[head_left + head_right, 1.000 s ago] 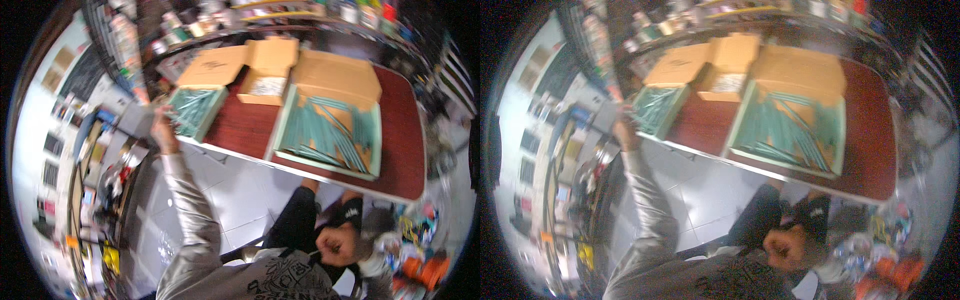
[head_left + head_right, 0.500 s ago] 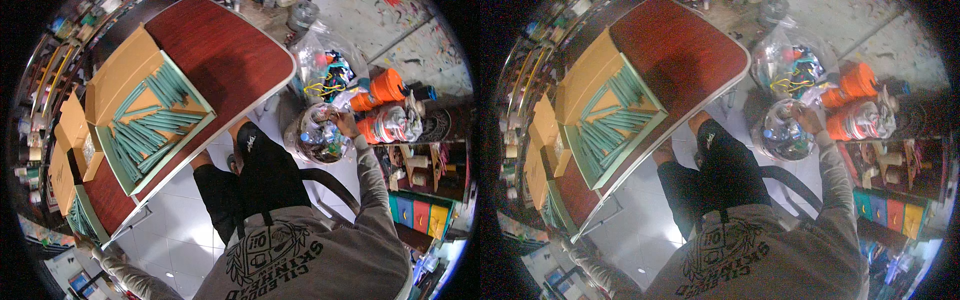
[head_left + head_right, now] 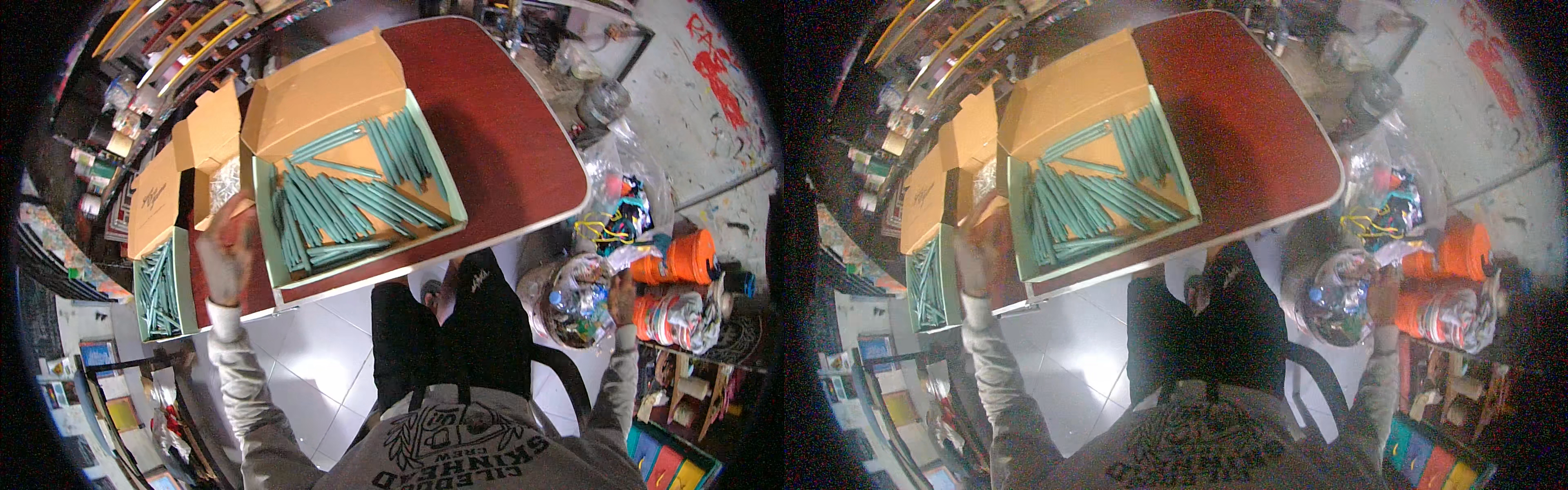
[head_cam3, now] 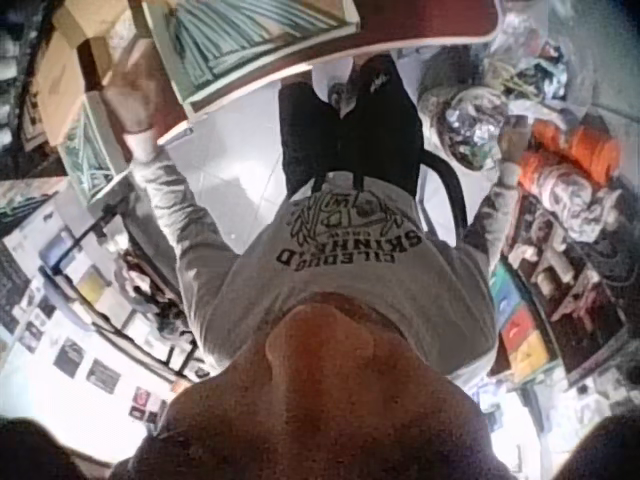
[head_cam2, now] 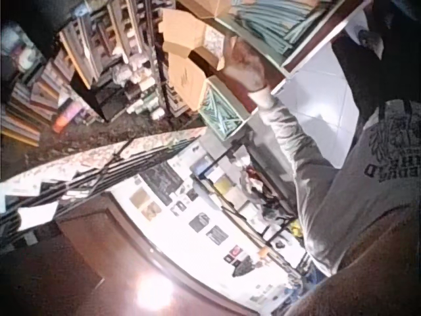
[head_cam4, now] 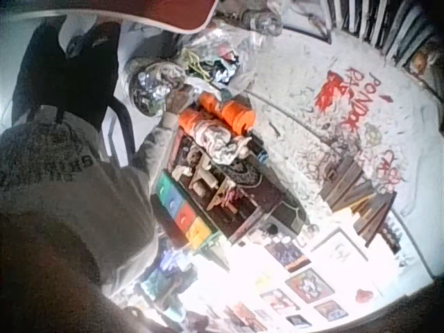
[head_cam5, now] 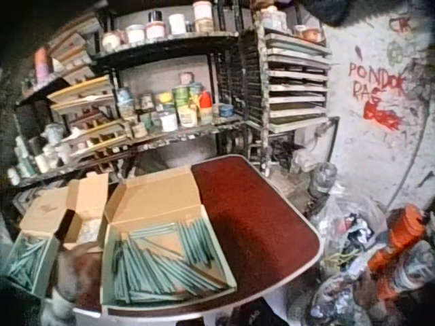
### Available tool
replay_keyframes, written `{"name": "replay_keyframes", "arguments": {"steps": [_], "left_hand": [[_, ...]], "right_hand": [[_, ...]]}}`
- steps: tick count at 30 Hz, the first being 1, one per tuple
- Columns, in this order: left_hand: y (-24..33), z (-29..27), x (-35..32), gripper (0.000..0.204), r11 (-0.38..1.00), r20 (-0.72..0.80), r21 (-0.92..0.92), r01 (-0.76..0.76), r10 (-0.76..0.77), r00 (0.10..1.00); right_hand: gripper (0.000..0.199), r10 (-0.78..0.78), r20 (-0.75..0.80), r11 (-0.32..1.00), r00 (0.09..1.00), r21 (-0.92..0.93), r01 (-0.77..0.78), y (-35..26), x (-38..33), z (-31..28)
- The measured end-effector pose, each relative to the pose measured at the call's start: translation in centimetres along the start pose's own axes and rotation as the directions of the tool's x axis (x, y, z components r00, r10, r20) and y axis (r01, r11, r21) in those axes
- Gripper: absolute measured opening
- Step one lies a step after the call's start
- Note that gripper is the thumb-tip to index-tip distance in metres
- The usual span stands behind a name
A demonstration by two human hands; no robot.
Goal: The person is assembling plastic pens by inserting white clips into the pen barrels and snapping them into place.
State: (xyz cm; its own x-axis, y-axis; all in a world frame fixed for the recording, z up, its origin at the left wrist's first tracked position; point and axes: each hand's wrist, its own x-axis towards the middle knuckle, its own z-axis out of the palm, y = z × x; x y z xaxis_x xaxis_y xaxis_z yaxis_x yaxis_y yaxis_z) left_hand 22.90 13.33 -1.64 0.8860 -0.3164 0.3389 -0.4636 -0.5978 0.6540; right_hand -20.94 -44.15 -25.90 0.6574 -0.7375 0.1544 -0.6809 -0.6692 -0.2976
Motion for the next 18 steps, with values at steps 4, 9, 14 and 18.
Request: {"name": "replay_keyframes", "arguments": {"steps": [4, 9, 14, 18], "left_hand": [[0.5, 4.8, 3.4, 0.023, 0.951, 0.086, 0.066, -0.302, 0.296, 0.951], [-0.8, 10.2, 7.6, 0.023, 0.902, 0.321, 0.118, -0.415, 0.361, 0.876], [-1.8, 12.2, 9.3, 0.02, 0.787, 0.357, 0.167, -0.594, 0.514, 0.78], [-4.1, 11.8, 9.7, 0.017, 0.832, 0.376, 0.171, -0.527, 0.44, 0.816]], "right_hand": [[0.012, -0.184, -0.106, 0.895, 0.977, 0.394, 0.211, -16.6, 4.0, -10.4], [0.011, -0.551, -0.257, 0.713, 0.794, 0.35, 0.607, -32.8, 8.6, -9.0], [0.016, -0.579, -0.265, 0.72, 0.771, 0.278, 0.636, -38.6, 11.8, -2.7], [0.023, -0.595, -0.158, 0.745, 0.788, 0.26, 0.614, -39.3, 11.6, -2.3]]}}
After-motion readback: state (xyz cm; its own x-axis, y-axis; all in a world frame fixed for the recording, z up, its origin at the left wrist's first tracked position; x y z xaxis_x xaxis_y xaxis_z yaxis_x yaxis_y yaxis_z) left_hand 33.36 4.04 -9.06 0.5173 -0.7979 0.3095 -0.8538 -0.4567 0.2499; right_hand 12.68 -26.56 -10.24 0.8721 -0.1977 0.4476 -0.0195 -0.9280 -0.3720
